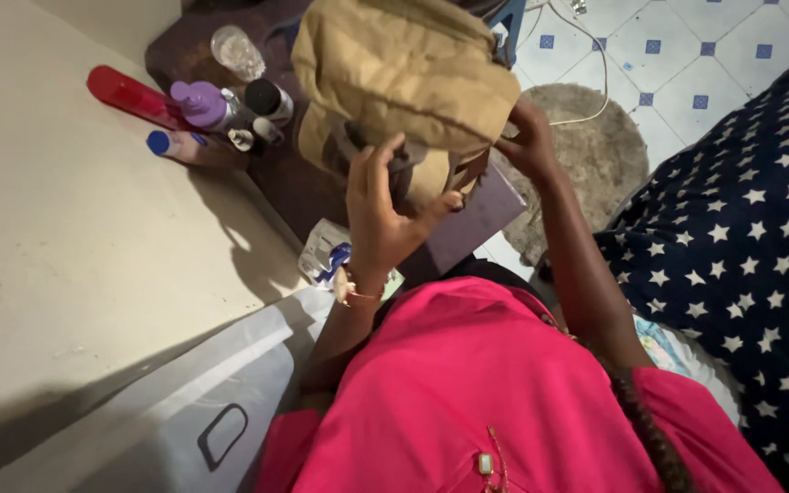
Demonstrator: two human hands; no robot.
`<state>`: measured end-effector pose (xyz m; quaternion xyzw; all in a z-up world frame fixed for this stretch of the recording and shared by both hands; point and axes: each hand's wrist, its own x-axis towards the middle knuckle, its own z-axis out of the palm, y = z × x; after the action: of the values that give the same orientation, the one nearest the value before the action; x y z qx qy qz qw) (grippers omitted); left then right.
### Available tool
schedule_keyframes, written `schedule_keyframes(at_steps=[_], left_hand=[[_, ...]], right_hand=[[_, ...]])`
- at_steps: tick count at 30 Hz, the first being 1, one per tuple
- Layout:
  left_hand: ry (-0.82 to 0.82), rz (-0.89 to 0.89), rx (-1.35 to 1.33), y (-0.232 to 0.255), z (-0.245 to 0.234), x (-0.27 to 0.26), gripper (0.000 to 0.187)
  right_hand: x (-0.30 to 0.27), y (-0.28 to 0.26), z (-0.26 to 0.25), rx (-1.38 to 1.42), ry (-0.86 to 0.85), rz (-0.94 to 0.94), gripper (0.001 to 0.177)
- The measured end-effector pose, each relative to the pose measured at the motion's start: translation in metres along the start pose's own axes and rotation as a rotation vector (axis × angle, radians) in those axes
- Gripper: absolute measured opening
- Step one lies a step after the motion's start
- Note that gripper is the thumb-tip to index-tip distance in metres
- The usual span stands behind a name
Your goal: The person packs a tan backpack on a small table in a bedroom. They open the bag, place a blue water bottle inside, add tissues and a packaged item, zip a small green toiletry pouch and place it in, coil a white cable, put in small containers and papers, then lift the pouch and rearrange items in the bag.
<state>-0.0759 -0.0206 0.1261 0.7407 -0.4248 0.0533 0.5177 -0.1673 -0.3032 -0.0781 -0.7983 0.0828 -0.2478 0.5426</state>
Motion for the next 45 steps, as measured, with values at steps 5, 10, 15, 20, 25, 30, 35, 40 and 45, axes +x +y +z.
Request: schedule_keyframes(at_steps=[5,10,15,20,25,30,35,40,45], left_hand=[[-0.211,0.153,0.236,-0.044,-0.019,0.002,0.05],[-0.117,0.143,0.204,-0.08,-0.025,-0.005,0.036],[0.258,-0.034,0.244,-0.115,-0.033,0.026,0.063],[0.191,-0.225,0.024,-0.112,-0.007,0.035,0.05],[0.136,-0.149,0.189,-0.077,0.002,0.021,0.039],[-0.209,-0.159,0.637,-0.031,0.008,0.019,0.043],[-0.389,0.21,1.369,-0.012,0.04,0.035,0.058],[-0.427,0.401,1.402,-0.023,0.051,0.049,0.061],[-0.371,0.454,1.319,-0.047,0.056,0.056,0.047]], right_hand=[[-0.008,-0.048,-0.001,-0.204,0.06,-0.072,0.061],[-0.033,-0.098,0.022,-0.486,0.282,-0.19,0.079],[-0.025,-0.127,0.051,-0.608,0.251,-0.328,0.093],[-0.007,-0.13,0.083,-0.675,0.305,-0.319,0.091],[0.011,-0.098,0.062,-0.585,0.255,-0.192,0.077],[0.028,-0.076,0.016,-0.5,0.117,-0.271,0.072],[0.019,-0.078,0.01,-0.56,0.141,-0.394,0.07],[0.007,-0.088,0.01,-0.525,0.169,-0.426,0.065],[-0.002,-0.094,0.015,-0.501,0.194,-0.4,0.059]])
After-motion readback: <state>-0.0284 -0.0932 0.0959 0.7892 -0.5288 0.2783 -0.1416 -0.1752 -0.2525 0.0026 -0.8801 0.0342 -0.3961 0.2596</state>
